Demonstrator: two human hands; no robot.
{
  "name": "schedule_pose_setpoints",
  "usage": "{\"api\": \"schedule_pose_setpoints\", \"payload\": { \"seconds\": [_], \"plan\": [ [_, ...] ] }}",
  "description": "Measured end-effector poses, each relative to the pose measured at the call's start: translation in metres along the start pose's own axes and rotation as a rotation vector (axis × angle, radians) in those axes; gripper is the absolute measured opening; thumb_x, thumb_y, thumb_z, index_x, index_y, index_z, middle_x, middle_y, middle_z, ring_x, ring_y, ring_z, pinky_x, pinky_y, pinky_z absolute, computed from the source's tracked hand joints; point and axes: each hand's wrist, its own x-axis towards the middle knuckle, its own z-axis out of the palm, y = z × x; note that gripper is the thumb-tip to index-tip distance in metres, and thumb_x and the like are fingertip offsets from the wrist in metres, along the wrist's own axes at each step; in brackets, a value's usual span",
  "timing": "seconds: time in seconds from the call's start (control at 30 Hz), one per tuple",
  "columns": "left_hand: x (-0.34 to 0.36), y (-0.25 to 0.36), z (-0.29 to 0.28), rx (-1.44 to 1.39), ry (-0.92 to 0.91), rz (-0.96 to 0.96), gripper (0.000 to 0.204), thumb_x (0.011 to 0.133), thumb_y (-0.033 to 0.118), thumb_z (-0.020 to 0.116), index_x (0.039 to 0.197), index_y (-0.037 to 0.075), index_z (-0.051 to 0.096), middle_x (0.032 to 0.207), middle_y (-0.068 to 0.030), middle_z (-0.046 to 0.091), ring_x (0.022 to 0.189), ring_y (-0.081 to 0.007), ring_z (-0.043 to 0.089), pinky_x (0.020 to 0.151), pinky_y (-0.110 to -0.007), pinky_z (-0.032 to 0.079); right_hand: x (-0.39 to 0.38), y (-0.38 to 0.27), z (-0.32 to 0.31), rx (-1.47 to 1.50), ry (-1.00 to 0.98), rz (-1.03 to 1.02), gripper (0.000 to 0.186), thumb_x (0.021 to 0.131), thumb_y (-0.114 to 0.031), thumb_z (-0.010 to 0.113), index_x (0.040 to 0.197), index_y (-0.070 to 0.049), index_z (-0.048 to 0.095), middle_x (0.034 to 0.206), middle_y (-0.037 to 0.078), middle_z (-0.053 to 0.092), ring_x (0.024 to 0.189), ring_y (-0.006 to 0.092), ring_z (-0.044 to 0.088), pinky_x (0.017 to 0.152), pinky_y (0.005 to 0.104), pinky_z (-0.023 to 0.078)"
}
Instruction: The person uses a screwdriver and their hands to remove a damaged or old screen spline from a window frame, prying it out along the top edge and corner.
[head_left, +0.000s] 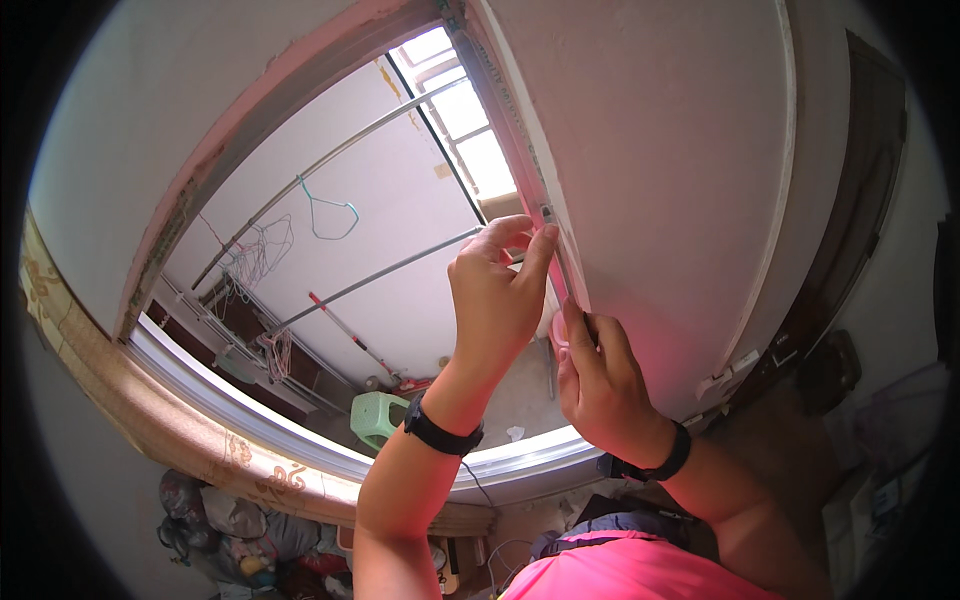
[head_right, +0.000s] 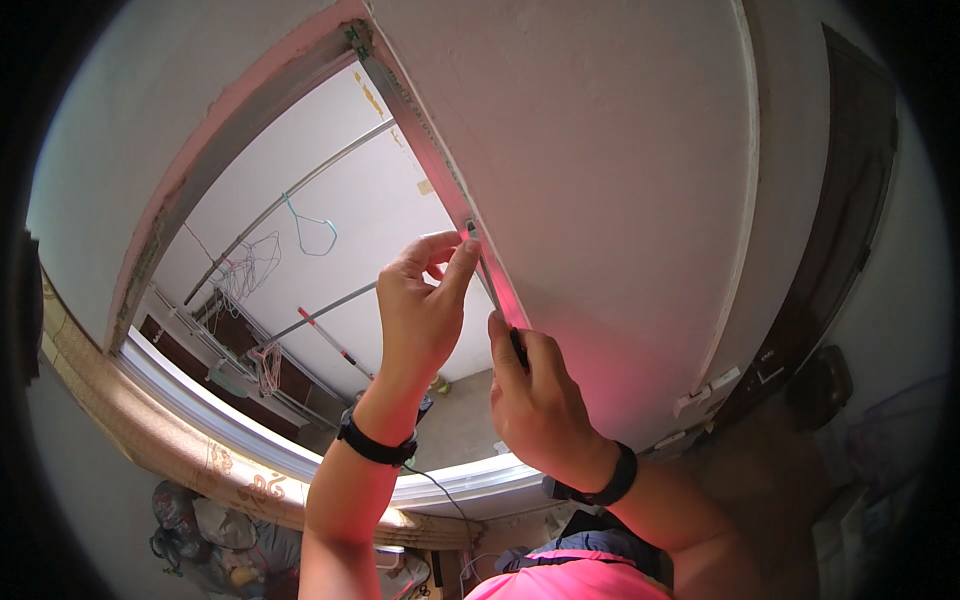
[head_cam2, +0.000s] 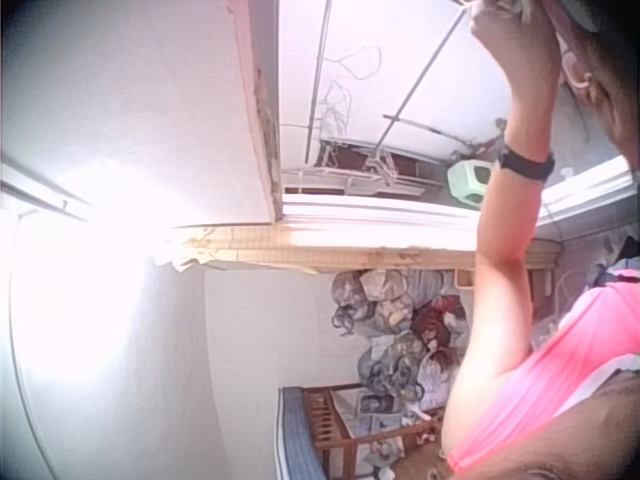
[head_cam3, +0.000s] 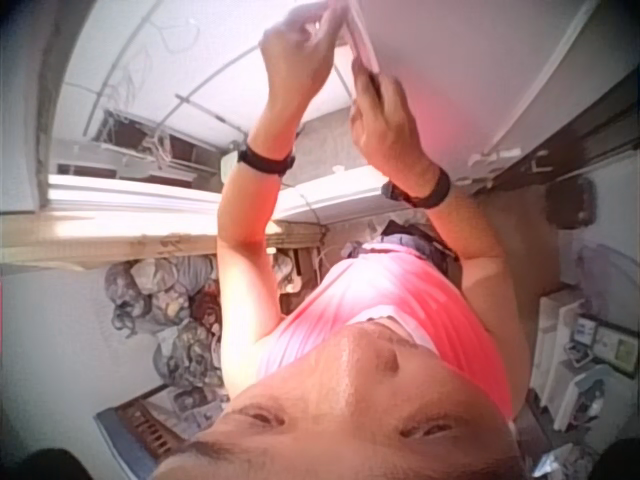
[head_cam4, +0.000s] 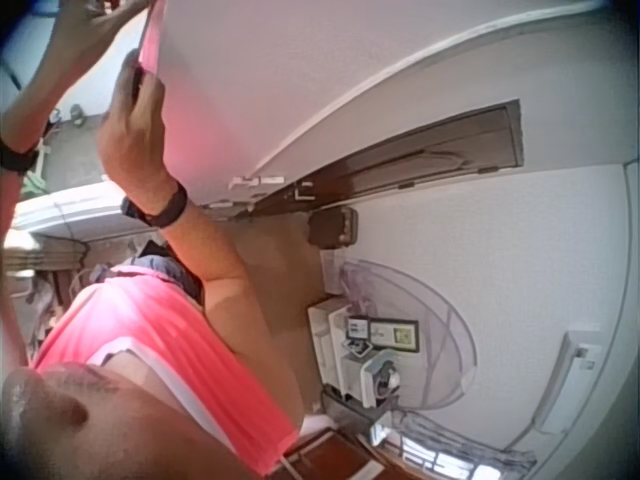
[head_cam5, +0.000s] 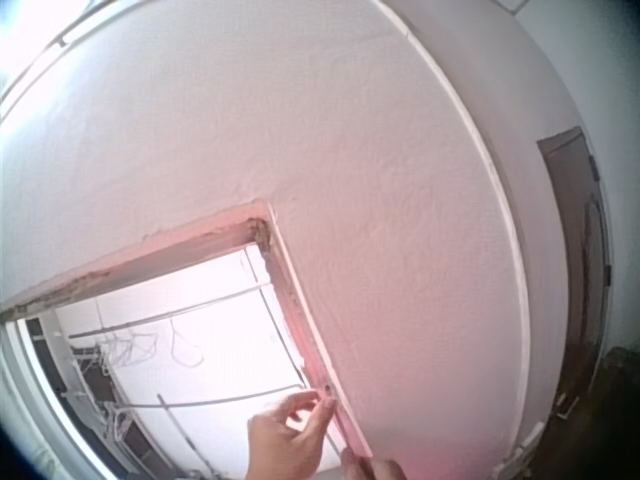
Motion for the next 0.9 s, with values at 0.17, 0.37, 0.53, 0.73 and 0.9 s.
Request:
{"api": "schedule_pose_setpoints", "payload": {
  "seconds": [0.17,0.37,0.53,0.73,0.9],
  "plan": [
    [0.008,-0.004,-0.004,0.134,0.148,0.192,0.024,0.088,0.018,0.079,0.104,0.001,0.073,0.081,-0.0056,0.066,0.078,-0.0157,0.052,0.069,-0.031,0.045,0.008,0.002,0.005,0.042,0.038,-0.007,0.057,0.080,0.010,0.063,0.137,0.010,0.054,0.108,0.022,0.053,0.092,0.0349,0.061,0.078,0.0396,0.055],
    [0.027,0.007,-0.008,0.358,0.296,0.624,0.022,0.080,0.006,0.078,0.100,0.007,0.069,0.085,-0.0068,0.055,0.081,-0.0256,0.050,0.073,-0.038,0.041,0.018,0.000,0.000,0.072,0.011,0.014,0.058,0.082,0.009,0.062,0.139,0.010,0.052,0.107,0.022,0.054,0.092,0.0337,0.061,0.079,0.0395,0.054],
    [0.012,0.009,-0.014,0.313,0.238,0.477,0.016,0.082,0.010,0.079,0.094,0.005,0.070,0.083,-0.0094,0.063,0.079,-0.0268,0.056,0.072,-0.038,0.044,0.003,-0.001,0.001,0.154,0.005,0.035,0.062,0.081,0.009,0.061,0.142,0.010,0.048,0.107,0.022,0.054,0.093,0.0328,0.061,0.079,0.0397,0.053],
    [-0.008,0.013,-0.013,0.123,0.004,0.183,0.016,0.086,0.017,0.075,0.082,0.001,0.076,0.069,-0.0118,0.070,0.066,-0.0244,0.061,0.075,-0.037,0.048,0.011,-0.001,0.002,0.116,0.014,0.020,0.061,0.081,0.009,0.061,0.141,0.011,0.048,0.108,0.022,0.054,0.094,0.0339,0.061,0.081,0.0401,0.053],
    [-0.011,0.018,-0.013,0.097,-0.095,0.067,0.018,0.090,0.015,0.070,0.084,-0.002,0.076,0.061,-0.0134,0.066,0.063,-0.0241,0.060,0.078,-0.036,0.049,0.025,-0.004,0.005,0.152,0.057,0.024,0.061,0.081,0.009,0.060,0.141,0.011,0.048,0.107,0.022,0.054,0.093,0.0341,0.060,0.079,0.0402,0.053]
  ]
}}
